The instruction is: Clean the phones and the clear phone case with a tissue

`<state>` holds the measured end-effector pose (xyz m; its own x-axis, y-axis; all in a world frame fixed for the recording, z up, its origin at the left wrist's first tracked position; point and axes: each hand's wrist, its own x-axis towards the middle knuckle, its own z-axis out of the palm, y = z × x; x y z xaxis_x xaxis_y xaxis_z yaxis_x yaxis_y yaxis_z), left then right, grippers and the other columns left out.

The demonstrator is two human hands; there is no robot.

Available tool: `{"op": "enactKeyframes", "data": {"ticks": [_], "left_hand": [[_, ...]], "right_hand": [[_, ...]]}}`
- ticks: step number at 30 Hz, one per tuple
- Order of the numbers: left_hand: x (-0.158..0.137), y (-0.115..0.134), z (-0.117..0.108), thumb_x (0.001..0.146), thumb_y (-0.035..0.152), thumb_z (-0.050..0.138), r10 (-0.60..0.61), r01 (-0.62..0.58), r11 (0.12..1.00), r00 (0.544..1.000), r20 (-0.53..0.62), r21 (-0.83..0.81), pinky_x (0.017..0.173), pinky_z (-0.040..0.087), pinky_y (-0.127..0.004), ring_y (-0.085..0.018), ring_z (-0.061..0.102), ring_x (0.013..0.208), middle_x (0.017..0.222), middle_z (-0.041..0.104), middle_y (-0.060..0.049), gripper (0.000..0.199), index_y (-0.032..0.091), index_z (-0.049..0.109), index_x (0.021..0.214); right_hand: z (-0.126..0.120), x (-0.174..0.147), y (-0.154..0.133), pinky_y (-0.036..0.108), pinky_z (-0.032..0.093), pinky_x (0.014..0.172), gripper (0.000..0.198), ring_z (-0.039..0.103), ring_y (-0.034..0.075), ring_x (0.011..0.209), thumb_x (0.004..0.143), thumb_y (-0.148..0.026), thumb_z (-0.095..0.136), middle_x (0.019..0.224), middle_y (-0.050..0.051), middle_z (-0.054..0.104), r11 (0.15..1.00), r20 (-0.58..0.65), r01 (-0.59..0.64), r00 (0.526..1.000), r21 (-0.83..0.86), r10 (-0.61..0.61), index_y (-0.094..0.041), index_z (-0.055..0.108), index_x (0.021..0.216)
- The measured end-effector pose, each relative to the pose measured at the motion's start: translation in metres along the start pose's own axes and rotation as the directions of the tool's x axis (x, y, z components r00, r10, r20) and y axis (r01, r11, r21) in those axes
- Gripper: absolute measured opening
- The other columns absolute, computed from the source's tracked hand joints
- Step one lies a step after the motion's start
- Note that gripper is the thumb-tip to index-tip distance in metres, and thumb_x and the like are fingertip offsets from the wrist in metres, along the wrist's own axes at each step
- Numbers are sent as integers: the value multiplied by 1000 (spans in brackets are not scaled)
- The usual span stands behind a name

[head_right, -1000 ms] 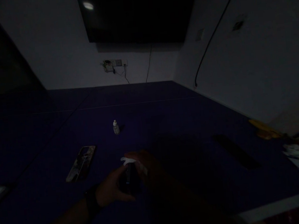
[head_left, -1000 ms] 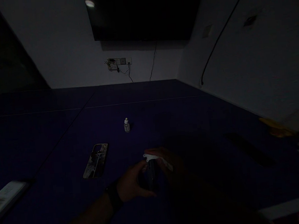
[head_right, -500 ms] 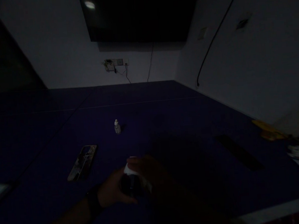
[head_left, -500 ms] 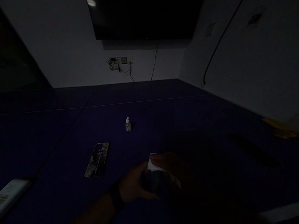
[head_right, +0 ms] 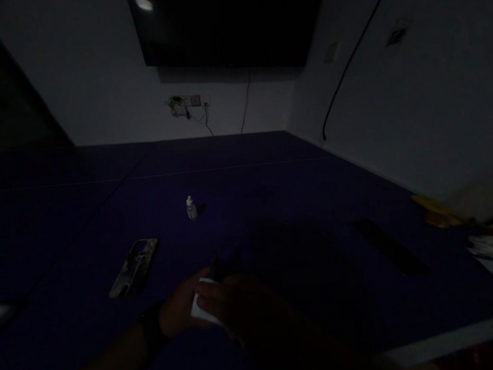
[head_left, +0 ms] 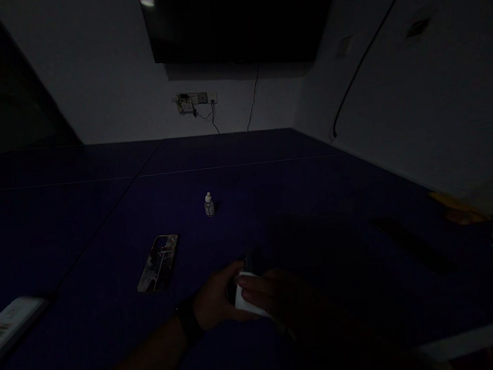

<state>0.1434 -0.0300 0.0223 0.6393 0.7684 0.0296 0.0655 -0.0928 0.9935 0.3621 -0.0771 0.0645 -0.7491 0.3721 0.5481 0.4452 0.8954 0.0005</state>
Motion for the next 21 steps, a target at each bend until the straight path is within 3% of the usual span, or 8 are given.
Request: {"op": "enactKeyframes", "data": {"ticks": [3, 6, 9, 11, 13, 17, 21], "left_hand": [[0, -4, -1, 52, 33, 95, 29, -30, 998, 1000, 10, 53, 96, 50, -40, -29, 61, 105, 111, 70, -5, 84, 19, 59, 126], [1, -8, 1, 51, 37, 96, 36, -33, 996, 999, -29, 88, 98, 48, -43, -29, 61, 107, 114, 69, -7, 86, 19, 59, 127], [0, -8, 4, 51, 35, 96, -4, 7, 999, 999, -54, 48, 96, 48, -42, -28, 62, 105, 113, 70, -8, 83, 18, 60, 124], [-1, -6, 5, 51, 35, 95, -26, 27, 1000, 998, -57, 13, 93, 49, -39, -27, 63, 102, 111, 70, -7, 82, 18, 60, 124], [-2, -3, 6, 53, 38, 94, -27, 27, 1000, 998, -53, -7, 89, 49, -36, -25, 63, 98, 106, 71, -6, 76, 17, 62, 120], [-4, 2, 7, 55, 38, 93, -9, 8, 999, 1000, -10, -48, 86, 49, -34, -24, 62, 93, 97, 71, -3, 64, 16, 67, 109], [-6, 4, 13, 60, 40, 91, -11, 18, 984, 999, 40, -180, 80, 49, -31, -21, 62, 88, 94, 69, -2, 54, 16, 67, 102]], "right_hand": [[5, 9, 18, 34, 50, 98, 47, 59, 19, 125, 102, -20, 33, 135, 17, 62, 995, -49, -46, 998, 91, 50, -12, 35, 148], [11, 16, 29, 38, 51, 97, 45, 61, 21, 122, 102, -23, 36, 135, 16, 62, 970, -128, -139, 978, 198, 166, -17, 38, 146], [16, 20, 32, 41, 52, 98, 39, 63, 21, 118, 102, -23, 36, 132, 12, 65, 904, -159, -325, 913, 278, 377, -23, 48, 139], [15, 22, 32, 41, 52, 98, 38, 64, 22, 117, 102, -23, 37, 129, 10, 66, 869, -153, -389, 881, 306, 448, -25, 51, 137], [12, 22, 31, 41, 52, 98, 40, 64, 21, 118, 102, -23, 37, 130, 11, 66, 896, -156, -345, 904, 281, 397, -25, 49, 139], [5, 13, 26, 38, 49, 100, 48, 60, 21, 124, 102, -20, 35, 133, 14, 64, 991, -154, -118, 980, 55, 125, -17, 35, 150], [8, -6, 12, 31, 52, 94, 50, 64, 19, 119, 104, -20, 32, 128, 14, 68, 996, -25, 6, 1000, -83, -9, -9, 30, 153]]}}
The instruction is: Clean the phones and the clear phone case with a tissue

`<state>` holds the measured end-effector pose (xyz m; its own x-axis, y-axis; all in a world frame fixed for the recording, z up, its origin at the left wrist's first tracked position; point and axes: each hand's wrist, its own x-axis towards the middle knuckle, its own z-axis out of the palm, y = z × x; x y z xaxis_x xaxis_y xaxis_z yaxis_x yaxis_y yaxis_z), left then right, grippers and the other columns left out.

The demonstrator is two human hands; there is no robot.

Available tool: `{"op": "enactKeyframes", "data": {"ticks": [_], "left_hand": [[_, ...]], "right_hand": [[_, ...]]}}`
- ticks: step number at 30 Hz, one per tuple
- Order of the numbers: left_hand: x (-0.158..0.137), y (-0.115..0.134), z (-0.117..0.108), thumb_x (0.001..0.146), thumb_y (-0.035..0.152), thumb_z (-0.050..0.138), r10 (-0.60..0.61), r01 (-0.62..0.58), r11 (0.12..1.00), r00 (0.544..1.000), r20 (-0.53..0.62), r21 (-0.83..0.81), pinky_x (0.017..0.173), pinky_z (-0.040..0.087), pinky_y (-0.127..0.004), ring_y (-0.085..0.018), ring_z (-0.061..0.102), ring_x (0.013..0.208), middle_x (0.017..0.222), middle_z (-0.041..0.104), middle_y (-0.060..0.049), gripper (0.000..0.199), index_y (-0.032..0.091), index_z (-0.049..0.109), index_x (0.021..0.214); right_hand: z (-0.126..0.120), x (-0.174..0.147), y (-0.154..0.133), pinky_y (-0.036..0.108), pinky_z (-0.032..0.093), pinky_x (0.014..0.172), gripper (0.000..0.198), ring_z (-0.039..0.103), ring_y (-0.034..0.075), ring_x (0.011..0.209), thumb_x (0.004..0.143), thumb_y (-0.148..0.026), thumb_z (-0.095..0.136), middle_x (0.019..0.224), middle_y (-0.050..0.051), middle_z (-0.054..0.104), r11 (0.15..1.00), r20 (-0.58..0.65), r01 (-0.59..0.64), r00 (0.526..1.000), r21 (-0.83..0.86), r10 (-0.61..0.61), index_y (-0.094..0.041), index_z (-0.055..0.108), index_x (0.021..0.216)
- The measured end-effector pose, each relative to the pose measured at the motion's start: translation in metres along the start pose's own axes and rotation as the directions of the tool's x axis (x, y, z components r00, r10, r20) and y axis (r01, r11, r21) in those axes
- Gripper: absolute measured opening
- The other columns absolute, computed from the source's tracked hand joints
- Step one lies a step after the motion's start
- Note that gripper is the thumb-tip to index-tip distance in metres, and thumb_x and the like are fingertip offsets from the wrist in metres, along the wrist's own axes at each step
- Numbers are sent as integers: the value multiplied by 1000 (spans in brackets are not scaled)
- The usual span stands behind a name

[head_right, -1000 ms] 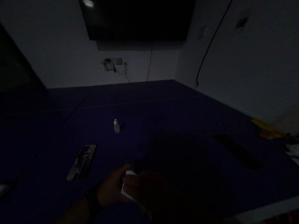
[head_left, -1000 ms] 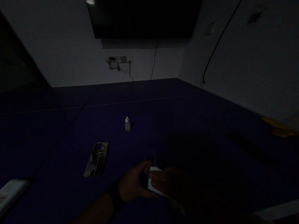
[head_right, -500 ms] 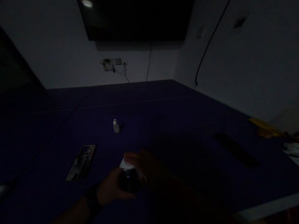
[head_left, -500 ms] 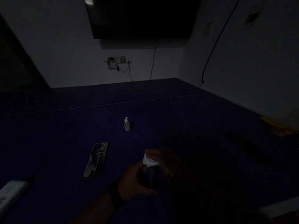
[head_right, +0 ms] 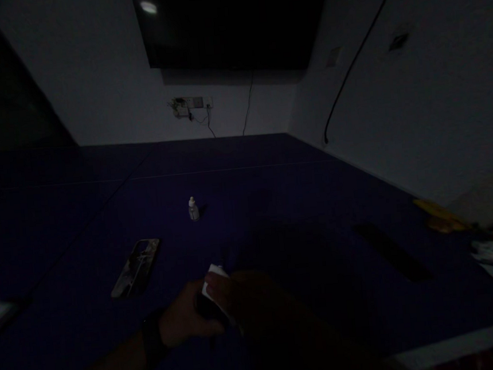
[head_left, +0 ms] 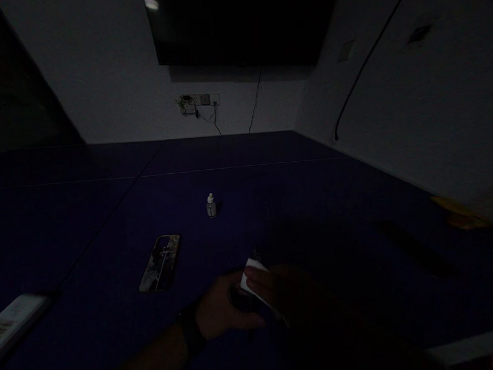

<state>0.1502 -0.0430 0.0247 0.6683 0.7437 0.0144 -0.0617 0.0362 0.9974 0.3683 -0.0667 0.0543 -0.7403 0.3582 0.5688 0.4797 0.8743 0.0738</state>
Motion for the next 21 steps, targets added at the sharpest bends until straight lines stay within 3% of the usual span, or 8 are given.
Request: {"op": "enactKeyframes", "data": {"ticks": [5, 12, 17, 21], "left_hand": [[0, -3, 5, 63, 45, 89, -54, 54, 996, 999, 7, -67, 65, 45, -23, -13, 54, 70, 78, 61, 2, 49, 14, 66, 94], [1, 8, 3, 66, 65, 81, -61, 61, 998, 998, 4, -15, 64, 45, -25, -14, 55, 69, 75, 62, -1, 57, 13, 69, 86], [4, 6, 1, 66, 62, 83, -94, 92, 990, 996, -10, -106, 65, 43, -25, -14, 55, 70, 77, 62, -1, 58, 12, 67, 92], [5, 2, 1, 67, 61, 83, -104, 100, 992, 993, -49, -79, 62, 41, -24, -12, 53, 66, 74, 59, -1, 56, 12, 65, 84]], "right_hand": [[1, -9, -4, 27, 56, 83, 50, 70, 18, 104, 103, -20, 34, 124, 8, 71, 999, 111, 16, 994, 34, -19, -18, 34, 153], [2, 9, 31, 34, 49, 100, 46, 55, 20, 130, 101, -13, 32, 136, 16, 62, 997, 13, -31, 999, -78, 32, -10, 43, 145], [17, -1, 19, 31, 50, 98, 42, 59, 17, 123, 103, -17, 32, 129, 14, 66, 996, 65, 87, 994, 17, -88, -9, 48, 140], [11, 5, 33, 33, 49, 102, 42, 54, 18, 131, 101, -14, 31, 136, 15, 62, 1000, 60, 19, 998, -2, -18, -9, 47, 140]]}}
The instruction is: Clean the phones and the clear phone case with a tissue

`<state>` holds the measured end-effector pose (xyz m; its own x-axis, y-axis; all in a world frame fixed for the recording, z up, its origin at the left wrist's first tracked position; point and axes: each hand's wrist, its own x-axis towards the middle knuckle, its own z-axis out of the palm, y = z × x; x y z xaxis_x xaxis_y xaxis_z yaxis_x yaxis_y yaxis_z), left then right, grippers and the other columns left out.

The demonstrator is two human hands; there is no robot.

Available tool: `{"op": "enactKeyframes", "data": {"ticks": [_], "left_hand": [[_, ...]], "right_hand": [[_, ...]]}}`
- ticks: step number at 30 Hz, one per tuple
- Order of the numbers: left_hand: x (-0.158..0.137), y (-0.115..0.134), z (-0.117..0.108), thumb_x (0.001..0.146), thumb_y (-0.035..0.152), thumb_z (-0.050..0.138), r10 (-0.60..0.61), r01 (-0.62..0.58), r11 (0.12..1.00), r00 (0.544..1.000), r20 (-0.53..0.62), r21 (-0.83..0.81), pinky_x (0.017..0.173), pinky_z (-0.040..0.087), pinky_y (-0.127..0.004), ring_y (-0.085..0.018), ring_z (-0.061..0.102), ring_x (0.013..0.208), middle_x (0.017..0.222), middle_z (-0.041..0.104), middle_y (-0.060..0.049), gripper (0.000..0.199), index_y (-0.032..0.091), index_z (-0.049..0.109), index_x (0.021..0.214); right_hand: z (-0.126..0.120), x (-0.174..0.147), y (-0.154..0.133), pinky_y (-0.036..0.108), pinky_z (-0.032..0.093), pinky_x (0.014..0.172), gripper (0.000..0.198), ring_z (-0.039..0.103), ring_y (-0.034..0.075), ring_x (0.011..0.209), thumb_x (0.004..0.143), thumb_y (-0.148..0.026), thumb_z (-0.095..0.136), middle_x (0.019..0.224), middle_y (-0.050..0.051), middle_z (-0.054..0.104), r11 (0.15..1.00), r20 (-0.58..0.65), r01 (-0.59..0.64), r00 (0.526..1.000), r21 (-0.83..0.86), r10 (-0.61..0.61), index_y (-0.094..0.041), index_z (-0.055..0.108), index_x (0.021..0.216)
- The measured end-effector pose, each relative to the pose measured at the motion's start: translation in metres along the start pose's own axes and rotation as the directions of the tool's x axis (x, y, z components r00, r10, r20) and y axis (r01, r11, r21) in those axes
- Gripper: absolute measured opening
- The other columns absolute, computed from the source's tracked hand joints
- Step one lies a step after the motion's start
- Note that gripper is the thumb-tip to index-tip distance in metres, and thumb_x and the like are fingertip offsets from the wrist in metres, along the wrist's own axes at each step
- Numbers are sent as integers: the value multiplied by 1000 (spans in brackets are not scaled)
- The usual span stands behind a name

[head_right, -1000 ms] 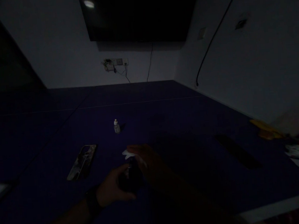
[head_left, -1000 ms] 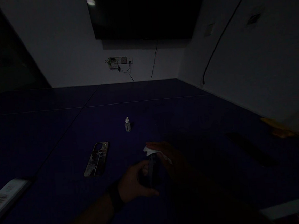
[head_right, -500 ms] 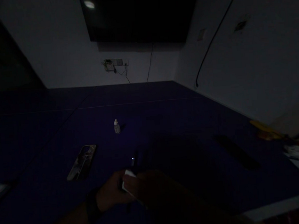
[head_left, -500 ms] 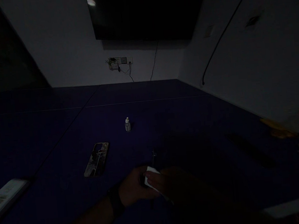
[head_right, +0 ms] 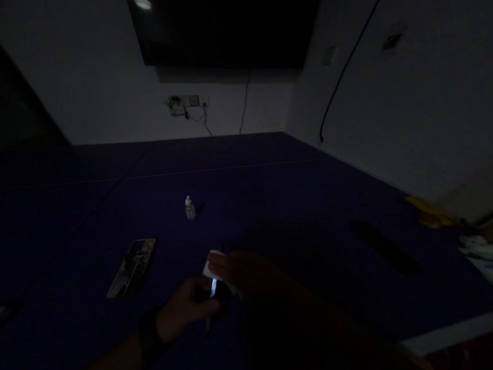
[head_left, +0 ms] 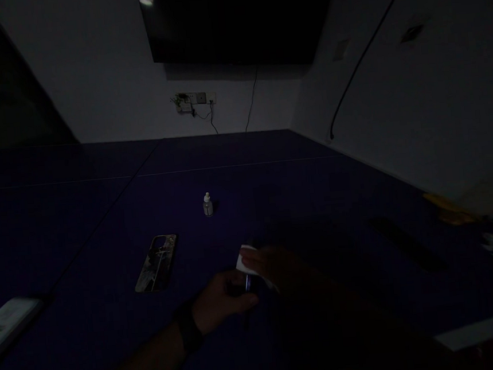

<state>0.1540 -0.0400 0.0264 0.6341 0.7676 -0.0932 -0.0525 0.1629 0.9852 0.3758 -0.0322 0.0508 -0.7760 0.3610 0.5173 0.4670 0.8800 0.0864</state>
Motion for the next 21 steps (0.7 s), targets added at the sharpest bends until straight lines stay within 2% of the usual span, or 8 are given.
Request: {"op": "enactKeyframes", "data": {"ticks": [2, 4, 7, 10, 13, 15, 18, 21], "left_hand": [[0, 0, 0, 66, 63, 83, -16, 16, 999, 1000, -3, 37, 61, 41, -24, -12, 52, 64, 72, 59, -1, 56, 12, 64, 78], [0, 0, 0, 66, 64, 82, -25, 25, 999, 1000, 8, 34, 60, 41, -24, -11, 52, 64, 72, 59, -1, 57, 11, 65, 81], [0, 1, -1, 66, 60, 84, -6, 7, 1000, 1000, 24, -14, 62, 41, -23, -12, 52, 68, 76, 60, 0, 57, 12, 66, 91], [0, 1, -1, 64, 57, 86, 10, -9, 1000, 999, 34, -22, 70, 44, -26, -16, 56, 79, 86, 63, -3, 59, 13, 66, 98], [0, 0, -2, 63, 61, 85, -3, 2, 999, 1000, 10, 36, 74, 44, -28, -19, 55, 83, 88, 63, -4, 60, 13, 66, 94], [-2, -1, -2, 61, 60, 86, -8, 8, 999, 1000, 8, 51, 74, 42, -28, -18, 54, 81, 85, 61, -3, 58, 13, 65, 89], [-4, -1, -2, 60, 54, 89, -31, 29, 999, 999, 35, 44, 70, 40, -26, -15, 49, 75, 79, 56, 1, 54, 14, 63, 87], [-5, 1, -1, 60, 50, 90, -52, 49, 998, 996, 66, 40, 67, 38, -25, -14, 48, 72, 77, 56, 2, 52, 15, 64, 86]], "right_hand": [[-4, 4, 8, 35, 48, 102, 41, 53, 18, 132, 102, -13, 31, 137, 16, 61, 999, -33, -49, 998, -22, 48, -10, 47, 140], [-4, 4, 7, 33, 49, 100, 40, 55, 19, 129, 102, -15, 32, 136, 17, 62, 1000, -28, -17, 999, -10, 17, -8, 47, 139], [5, -4, -9, 30, 48, 99, 41, 58, 18, 125, 103, -19, 32, 134, 16, 63, 995, 38, 78, 996, 57, -81, -7, 47, 140], [13, -11, -14, 31, 50, 96, 45, 59, 18, 123, 103, -22, 34, 138, 16, 60, 996, 93, 55, 994, 77, -62, -10, 42, 145], [13, -6, 2, 36, 49, 99, 50, 55, 20, 130, 101, -16, 35, 142, 17, 57, 996, -8, -71, 997, 44, 72, -11, 34, 151], [12, 0, 12, 38, 50, 98, 54, 58, 21, 127, 100, -12, 35, 139, 17, 59, 988, -106, -149, 983, 34, 151, -14, 28, 153], [11, 2, 11, 37, 52, 95, 57, 62, 21, 122, 101, -14, 33, 132, 16, 64, 985, -194, -171, 966, 25, 172, -15, 21, 156], [12, -7, -4, 35, 50, 97, 54, 60, 20, 124, 102, -15, 29, 131, 16, 65, 988, -187, -152, 972, -34, 143, -13, 23, 156]]}}
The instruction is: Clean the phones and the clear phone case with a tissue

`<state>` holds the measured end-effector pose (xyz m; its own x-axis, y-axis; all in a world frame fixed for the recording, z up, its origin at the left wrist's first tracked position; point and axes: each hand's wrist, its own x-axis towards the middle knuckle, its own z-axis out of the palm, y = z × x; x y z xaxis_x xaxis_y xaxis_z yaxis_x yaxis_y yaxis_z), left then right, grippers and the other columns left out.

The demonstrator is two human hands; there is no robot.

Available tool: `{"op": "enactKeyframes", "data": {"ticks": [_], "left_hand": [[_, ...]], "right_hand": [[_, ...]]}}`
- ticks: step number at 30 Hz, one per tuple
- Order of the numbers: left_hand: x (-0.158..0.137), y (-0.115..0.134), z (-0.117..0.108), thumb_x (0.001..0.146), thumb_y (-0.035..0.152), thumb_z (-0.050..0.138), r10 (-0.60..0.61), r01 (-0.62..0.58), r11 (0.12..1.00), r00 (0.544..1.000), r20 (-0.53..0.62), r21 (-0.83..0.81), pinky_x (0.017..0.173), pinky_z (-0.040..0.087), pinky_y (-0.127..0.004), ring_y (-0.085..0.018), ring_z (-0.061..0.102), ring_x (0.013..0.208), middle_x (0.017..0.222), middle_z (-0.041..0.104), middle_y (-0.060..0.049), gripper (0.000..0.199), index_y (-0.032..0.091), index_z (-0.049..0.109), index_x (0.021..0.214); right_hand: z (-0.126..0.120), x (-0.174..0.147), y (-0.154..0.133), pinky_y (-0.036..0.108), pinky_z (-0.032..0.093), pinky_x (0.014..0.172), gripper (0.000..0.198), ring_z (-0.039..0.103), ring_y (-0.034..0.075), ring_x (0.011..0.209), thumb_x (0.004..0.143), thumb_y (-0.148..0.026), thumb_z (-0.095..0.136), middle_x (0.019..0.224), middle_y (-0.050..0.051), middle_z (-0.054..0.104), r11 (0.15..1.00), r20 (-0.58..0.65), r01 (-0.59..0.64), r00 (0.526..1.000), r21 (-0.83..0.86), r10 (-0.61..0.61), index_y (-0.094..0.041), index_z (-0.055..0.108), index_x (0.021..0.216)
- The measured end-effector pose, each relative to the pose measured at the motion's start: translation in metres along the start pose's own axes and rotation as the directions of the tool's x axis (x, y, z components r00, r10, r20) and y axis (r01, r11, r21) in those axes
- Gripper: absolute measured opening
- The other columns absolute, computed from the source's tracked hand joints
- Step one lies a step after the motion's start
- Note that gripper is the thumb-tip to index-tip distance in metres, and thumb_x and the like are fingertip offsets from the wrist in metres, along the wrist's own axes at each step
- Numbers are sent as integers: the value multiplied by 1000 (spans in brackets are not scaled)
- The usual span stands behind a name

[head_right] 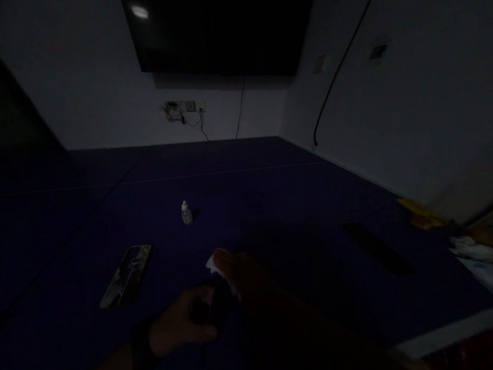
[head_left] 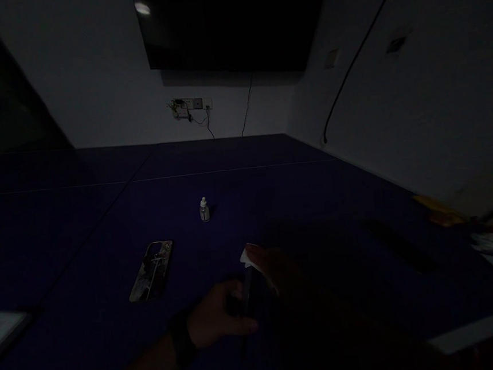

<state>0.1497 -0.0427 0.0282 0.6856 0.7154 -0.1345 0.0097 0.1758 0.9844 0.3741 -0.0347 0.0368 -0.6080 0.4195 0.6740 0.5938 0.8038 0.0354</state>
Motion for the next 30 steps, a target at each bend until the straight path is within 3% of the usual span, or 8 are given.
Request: {"op": "enactKeyframes", "data": {"ticks": [5, 9, 13, 15, 18, 23, 27, 30], "left_hand": [[2, 7, 1, 70, 45, 86, 95, -86, 991, 992, 87, -107, 85, 43, -31, -20, 57, 92, 97, 64, -3, 50, 15, 65, 104], [3, 1, 0, 69, 34, 89, 91, -70, 979, 991, 101, -191, 82, 46, -30, -18, 59, 88, 91, 63, -1, 48, 17, 63, 105], [3, -11, -6, 57, 31, 96, 58, -52, 955, 998, 11, -293, 77, 48, -28, -14, 59, 80, 86, 59, 3, 61, 19, 59, 104], [4, -14, -8, 60, 47, 93, 24, -29, 933, 1000, -18, -358, 71, 50, -27, -15, 60, 76, 84, 58, 2, 63, 19, 59, 105], [5, -11, -8, 72, 78, 67, -37, 18, 912, 999, -39, -410, 57, 48, -24, -16, 60, 70, 79, 59, -2, 69, 15, 62, 101], [9, -4, -4, 75, 66, 73, -119, 52, 928, 979, -163, -368, 47, 36, -17, -9, 52, 56, 71, 58, 0, 55, 14, 62, 89], [11, -4, -5, 77, 70, 69, -167, 80, 941, 954, -248, -328, 45, 35, -16, -12, 58, 61, 80, 64, -4, 57, 15, 62, 92], [12, -4, -4, 71, 68, 75, -163, 71, 946, 947, -275, -315, 47, 38, -16, -11, 58, 61, 77, 62, -1, 57, 15, 61, 88]], "right_hand": [[-7, -12, -19, 29, 47, 100, 45, 57, 17, 127, 105, -21, 25, 130, 15, 67, 982, 128, 191, 973, 9, -191, -8, 43, 145], [-9, -6, -21, 29, 47, 100, 44, 55, 16, 127, 105, -19, 25, 131, 15, 65, 976, 191, 213, 957, 44, -217, -7, 47, 142], [-3, -1, -22, 30, 48, 97, 43, 56, 16, 125, 106, -19, 26, 129, 15, 66, 965, 185, 234, 950, 116, -252, -7, 46, 142], [0, -1, -24, 30, 48, 95, 42, 58, 16, 120, 106, -18, 27, 127, 15, 67, 962, 162, 228, 954, 149, -251, -7, 47, 140], [2, -3, -28, 30, 49, 93, 38, 59, 16, 115, 105, -15, 30, 126, 13, 67, 964, 175, 196, 958, 178, -227, -8, 47, 139], [-1, -11, -45, 30, 50, 86, 37, 60, 16, 104, 105, -18, 33, 130, 11, 65, 960, 296, 177, 925, 218, -238, -13, 49, 138], [-4, -13, -54, 26, 50, 74, 33, 62, 13, 87, 106, -19, 35, 120, 8, 69, 953, 400, 224, 870, 204, -290, -20, 58, 129], [-5, -8, -41, 28, 50, 82, 35, 63, 15, 95, 106, -17, 31, 121, 10, 70, 959, 319, 224, 909, 172, -269, -15, 56, 130]]}}
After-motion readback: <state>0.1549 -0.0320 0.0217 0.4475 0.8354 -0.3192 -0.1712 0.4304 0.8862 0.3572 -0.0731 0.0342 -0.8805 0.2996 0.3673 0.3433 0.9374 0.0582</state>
